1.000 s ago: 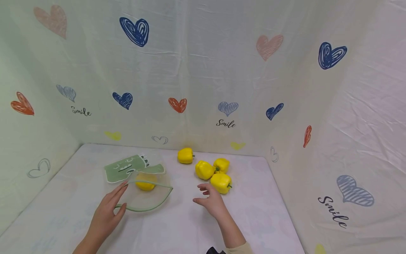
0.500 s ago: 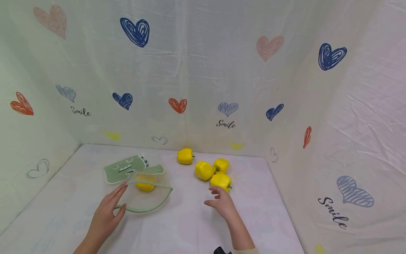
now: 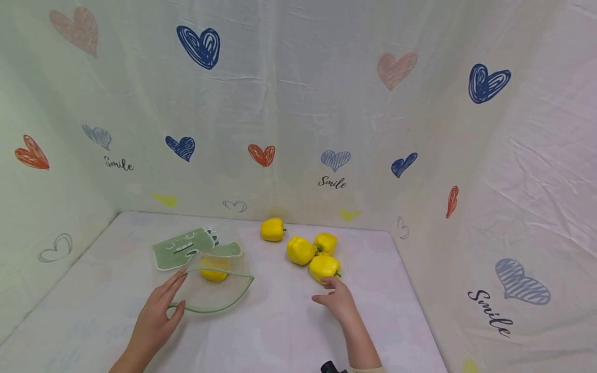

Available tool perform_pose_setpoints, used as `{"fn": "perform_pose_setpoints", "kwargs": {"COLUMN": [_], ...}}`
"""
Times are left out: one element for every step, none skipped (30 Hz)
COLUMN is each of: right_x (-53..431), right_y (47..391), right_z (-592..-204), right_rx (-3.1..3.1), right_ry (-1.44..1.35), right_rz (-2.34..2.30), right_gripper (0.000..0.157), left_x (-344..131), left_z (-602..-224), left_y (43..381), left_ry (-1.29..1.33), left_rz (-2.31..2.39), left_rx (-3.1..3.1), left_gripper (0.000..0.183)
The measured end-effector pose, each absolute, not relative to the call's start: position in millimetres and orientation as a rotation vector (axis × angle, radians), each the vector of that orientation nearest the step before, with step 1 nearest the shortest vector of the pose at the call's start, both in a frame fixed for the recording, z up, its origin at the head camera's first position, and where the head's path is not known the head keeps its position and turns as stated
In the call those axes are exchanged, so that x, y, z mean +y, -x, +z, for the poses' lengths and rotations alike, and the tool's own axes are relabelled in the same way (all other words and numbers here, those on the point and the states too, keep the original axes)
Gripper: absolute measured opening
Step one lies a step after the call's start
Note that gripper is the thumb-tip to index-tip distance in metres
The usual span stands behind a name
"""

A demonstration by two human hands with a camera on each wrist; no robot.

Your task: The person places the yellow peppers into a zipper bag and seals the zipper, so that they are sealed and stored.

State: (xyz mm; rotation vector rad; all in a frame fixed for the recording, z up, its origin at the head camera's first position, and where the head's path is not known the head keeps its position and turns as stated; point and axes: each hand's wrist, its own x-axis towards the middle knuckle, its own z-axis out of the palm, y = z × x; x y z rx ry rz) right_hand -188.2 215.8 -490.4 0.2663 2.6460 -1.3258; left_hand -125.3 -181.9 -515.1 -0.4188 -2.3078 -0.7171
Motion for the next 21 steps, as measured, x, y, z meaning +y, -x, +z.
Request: {"fn": "perform_pose_setpoints", "kwargs": {"right_x": [217,219,220,222,224,225,226,228,229,230,231,232,233,233,234,235,235,236,236,236,237], "right_y": [188,189,189,189,190,191,192,193,194,195,196,197,198,198,199,200,201,202,203,204,205], "right_z": [-490,-491,-492,-492,-493,-494,-496,-497,-497,-498,-499,-500,-500,-501,-501,-501,-501,-501,-501,-500,-500], "right_rx": [2.649,2.651,2.652,2.653,2.655,2.655,2.656,2.658,2.659,2.661,2.663,2.666,2.669,2.674,2.678,2.683,2.685,2.689,2.692,2.694,2.699], "right_ry": [-0.268,-0.274,-0.279,-0.287,-0.294,-0.301,-0.309,-0.319,-0.328,-0.340,-0.350,-0.365,-0.377,-0.389,-0.399,-0.411,-0.418,-0.428,-0.436,-0.446,-0.454], "right_rz": [-1.325,-1.327,-1.330,-1.330,-1.327,-1.326,-1.325,-1.321,-1.319,-1.315,-1.315,-1.313,-1.313,-1.313,-1.315,-1.314,-1.318,-1.321,-1.326,-1.330,-1.333], "right_gripper": [0.056,0.056,0.056,0.056,0.057,0.057,0.057,0.057,0.058,0.058,0.058,0.058,0.058,0.058,0.058,0.058,0.058,0.057,0.058,0.058,0.058], "left_x": [-182,-182,-182,-182,-182,-182,-182,-182,-182,-182,-182,-182,-182,-182,-182,-182,-182,-182,-182,-182,-182], "left_z": [-515,-515,-515,-516,-516,-516,-517,-517,-518,-518,-518,-519,-519,-519,-519,-519,-519,-519,-519,-520,-520], "left_y": [125,125,125,125,125,125,125,125,125,125,125,126,126,126,126,125,125,125,125,125,125], "left_ry": [0.420,0.421,0.422,0.422,0.421,0.419,0.418,0.415,0.413,0.411,0.408,0.407,0.407,0.407,0.405,0.404,0.403,0.402,0.402,0.400,0.398], "left_rz": [-0.717,-0.717,-0.716,-0.716,-0.716,-0.714,-0.712,-0.711,-0.709,-0.706,-0.705,-0.704,-0.705,-0.705,-0.705,-0.706,-0.705,-0.705,-0.705,-0.702,-0.699], "left_rx": [-2.306,-2.305,-2.304,-2.304,-2.304,-2.305,-2.306,-2.306,-2.308,-2.310,-2.311,-2.313,-2.314,-2.315,-2.316,-2.317,-2.318,-2.319,-2.320,-2.323,-2.325], "left_gripper": [0.073,0.073,0.073,0.073,0.073,0.073,0.073,0.073,0.073,0.074,0.074,0.074,0.075,0.075,0.075,0.075,0.075,0.075,0.075,0.075,0.075]}}
